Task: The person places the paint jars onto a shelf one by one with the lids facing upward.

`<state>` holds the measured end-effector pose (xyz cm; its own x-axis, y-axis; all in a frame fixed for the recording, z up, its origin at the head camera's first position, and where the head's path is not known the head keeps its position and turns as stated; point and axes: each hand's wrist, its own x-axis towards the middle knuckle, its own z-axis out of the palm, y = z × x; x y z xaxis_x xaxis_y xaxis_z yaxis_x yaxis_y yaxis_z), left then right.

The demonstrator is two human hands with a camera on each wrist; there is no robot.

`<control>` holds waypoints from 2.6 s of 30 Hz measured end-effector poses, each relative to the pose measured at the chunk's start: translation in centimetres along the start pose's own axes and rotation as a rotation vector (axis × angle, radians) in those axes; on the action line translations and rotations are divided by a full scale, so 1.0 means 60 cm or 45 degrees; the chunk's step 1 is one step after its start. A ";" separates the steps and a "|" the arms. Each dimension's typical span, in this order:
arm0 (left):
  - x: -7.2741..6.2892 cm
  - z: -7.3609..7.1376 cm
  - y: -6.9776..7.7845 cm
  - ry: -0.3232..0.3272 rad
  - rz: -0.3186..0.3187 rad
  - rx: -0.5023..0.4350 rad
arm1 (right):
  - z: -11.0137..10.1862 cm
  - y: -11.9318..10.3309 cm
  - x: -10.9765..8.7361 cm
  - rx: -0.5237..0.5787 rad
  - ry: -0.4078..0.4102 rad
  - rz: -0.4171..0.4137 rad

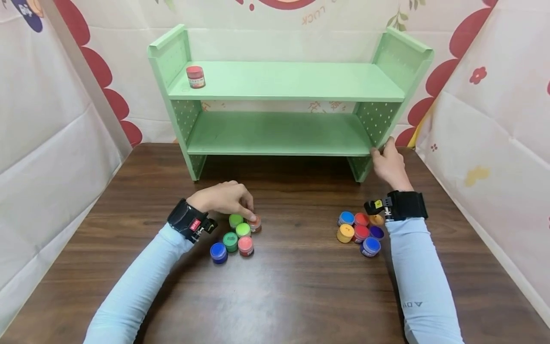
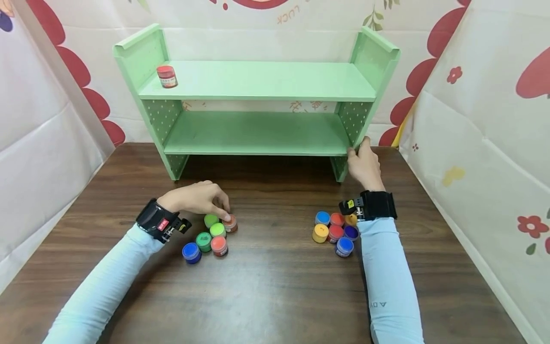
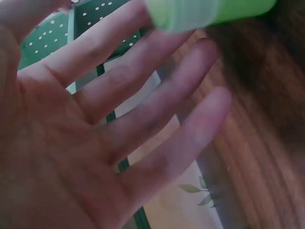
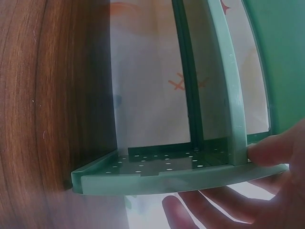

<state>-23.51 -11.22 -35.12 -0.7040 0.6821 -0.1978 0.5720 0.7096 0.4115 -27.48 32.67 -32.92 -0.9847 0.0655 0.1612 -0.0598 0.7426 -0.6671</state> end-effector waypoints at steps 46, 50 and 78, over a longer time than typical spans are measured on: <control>0.007 0.014 -0.002 0.144 -0.029 -0.018 | 0.002 -0.009 -0.007 -0.009 0.005 0.026; 0.010 0.016 -0.001 0.153 -0.035 -0.002 | -0.001 -0.010 -0.007 -0.005 0.000 0.020; 0.011 0.022 0.000 0.222 0.051 0.055 | 0.009 -0.004 0.000 0.016 0.031 0.017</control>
<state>-23.41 -10.53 -36.41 -0.7406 0.6716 -0.0235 0.6158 0.6922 0.3763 -27.55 32.15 -33.12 -0.9813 0.0914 0.1696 -0.0489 0.7333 -0.6782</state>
